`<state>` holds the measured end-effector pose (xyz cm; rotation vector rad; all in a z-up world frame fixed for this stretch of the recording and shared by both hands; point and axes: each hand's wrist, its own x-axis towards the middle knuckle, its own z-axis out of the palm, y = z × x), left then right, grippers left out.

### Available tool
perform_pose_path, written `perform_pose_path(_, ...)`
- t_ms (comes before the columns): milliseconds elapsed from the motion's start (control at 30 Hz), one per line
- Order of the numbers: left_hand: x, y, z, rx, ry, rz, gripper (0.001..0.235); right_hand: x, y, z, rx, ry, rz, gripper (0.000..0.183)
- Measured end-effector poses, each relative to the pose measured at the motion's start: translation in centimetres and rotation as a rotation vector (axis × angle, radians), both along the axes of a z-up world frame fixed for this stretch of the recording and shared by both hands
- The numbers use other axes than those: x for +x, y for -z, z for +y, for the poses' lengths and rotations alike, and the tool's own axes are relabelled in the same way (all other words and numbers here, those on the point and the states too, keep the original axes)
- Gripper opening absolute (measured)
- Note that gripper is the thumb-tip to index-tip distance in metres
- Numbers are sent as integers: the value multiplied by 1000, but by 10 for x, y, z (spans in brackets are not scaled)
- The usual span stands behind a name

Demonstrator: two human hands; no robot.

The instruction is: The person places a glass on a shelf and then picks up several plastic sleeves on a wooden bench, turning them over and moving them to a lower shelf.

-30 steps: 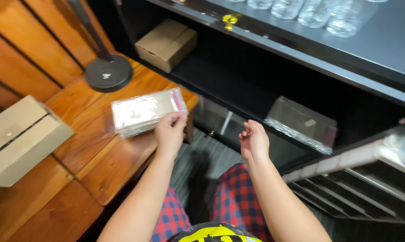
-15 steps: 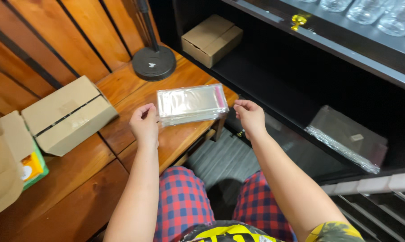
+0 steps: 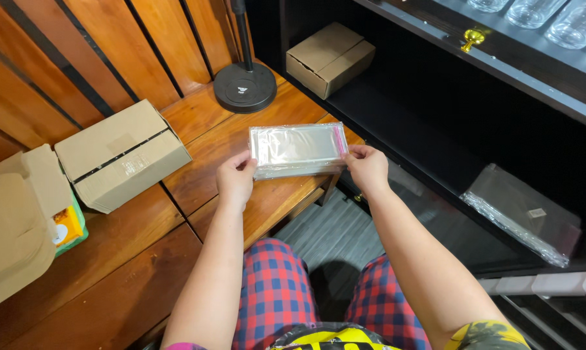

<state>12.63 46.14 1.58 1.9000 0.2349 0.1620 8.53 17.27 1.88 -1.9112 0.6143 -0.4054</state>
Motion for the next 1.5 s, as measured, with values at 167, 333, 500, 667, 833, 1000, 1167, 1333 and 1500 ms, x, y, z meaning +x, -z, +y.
perform_pose_path(167,-5,-9,-2,-28,-13,39,37,2,-2,3,47,12,-7,34)
perform_pose_path(333,0,-4,4,-8,-22,50,36,-1,-8,14,173,10,-51,44)
perform_pose_path(500,-5,-11,12,-143,7,3,36,-2,-12,20,294,2,-76,49)
perform_pose_path(667,-11,-24,16,-263,27,44,39,-3,-13,24,385,4,-78,43)
perform_pose_path(833,-7,-15,20,-309,30,52,41,-8,-17,31,466,-15,-75,47)
perform_pose_path(1000,-4,-5,22,-335,30,63,42,-18,-29,37,557,3,-72,42)
perform_pose_path(1167,-5,-3,24,-397,31,58,47,-10,-14,31,667,24,-68,25)
perform_pose_path(1333,-5,-6,23,-417,16,75,44,-11,-19,36,692,31,-79,22)
perform_pose_path(1500,-7,-8,22,-408,7,77,40,-12,-18,38,698,46,-102,21)
